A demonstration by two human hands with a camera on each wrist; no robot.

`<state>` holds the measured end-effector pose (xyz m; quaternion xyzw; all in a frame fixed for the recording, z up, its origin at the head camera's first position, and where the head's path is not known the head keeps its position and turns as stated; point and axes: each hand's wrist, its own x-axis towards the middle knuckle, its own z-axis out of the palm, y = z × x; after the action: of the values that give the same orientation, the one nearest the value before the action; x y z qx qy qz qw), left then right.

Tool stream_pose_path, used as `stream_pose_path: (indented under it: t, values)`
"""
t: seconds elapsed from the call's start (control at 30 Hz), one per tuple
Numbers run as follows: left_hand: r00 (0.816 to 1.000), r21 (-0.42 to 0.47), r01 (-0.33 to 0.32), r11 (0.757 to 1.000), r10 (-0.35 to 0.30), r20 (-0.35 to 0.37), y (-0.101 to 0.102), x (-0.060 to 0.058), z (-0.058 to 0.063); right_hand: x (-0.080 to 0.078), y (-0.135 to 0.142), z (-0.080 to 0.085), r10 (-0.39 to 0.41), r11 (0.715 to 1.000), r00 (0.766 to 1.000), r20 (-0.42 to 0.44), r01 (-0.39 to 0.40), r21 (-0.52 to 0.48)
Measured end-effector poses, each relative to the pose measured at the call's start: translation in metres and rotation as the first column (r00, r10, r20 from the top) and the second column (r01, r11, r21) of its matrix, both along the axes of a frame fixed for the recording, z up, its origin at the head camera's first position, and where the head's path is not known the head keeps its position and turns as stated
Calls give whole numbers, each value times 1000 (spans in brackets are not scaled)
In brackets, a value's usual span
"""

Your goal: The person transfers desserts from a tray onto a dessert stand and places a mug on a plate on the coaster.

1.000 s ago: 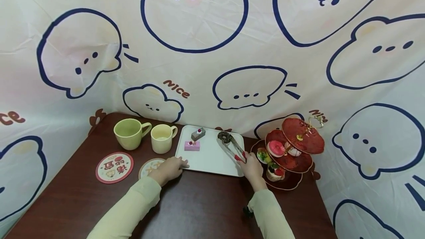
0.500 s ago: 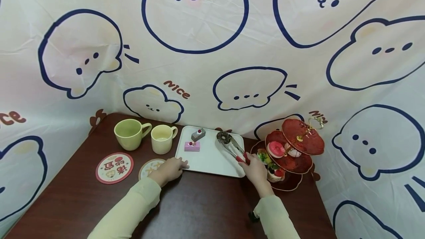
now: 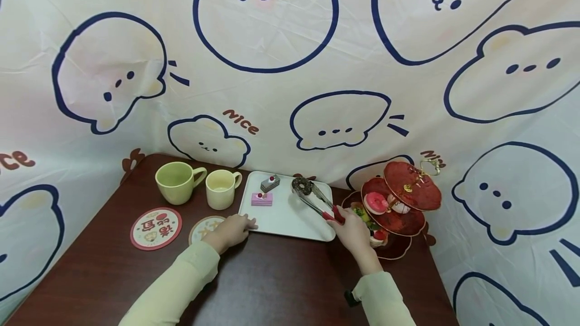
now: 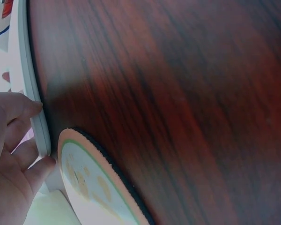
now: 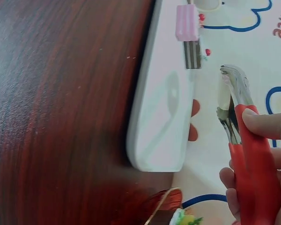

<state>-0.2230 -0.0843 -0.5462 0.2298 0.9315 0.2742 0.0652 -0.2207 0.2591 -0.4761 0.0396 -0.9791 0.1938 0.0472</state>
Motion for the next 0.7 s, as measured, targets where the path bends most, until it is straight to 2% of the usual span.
stream_pose_path:
  t: [0.2,0.43,0.7]
  values:
    - [1000,2,2,1000,-2,4,0,0,2,7,-1,13,-6,1000,1000,24,6,4]
    - [1000,9,6,1000,-6,25,0,0,5,18,1,25,34,999,999,-29,-33,19]
    - [1000,-2,-1,1000,1,29,0,0,3,26,10,35,52,998,998,-41,-51,21]
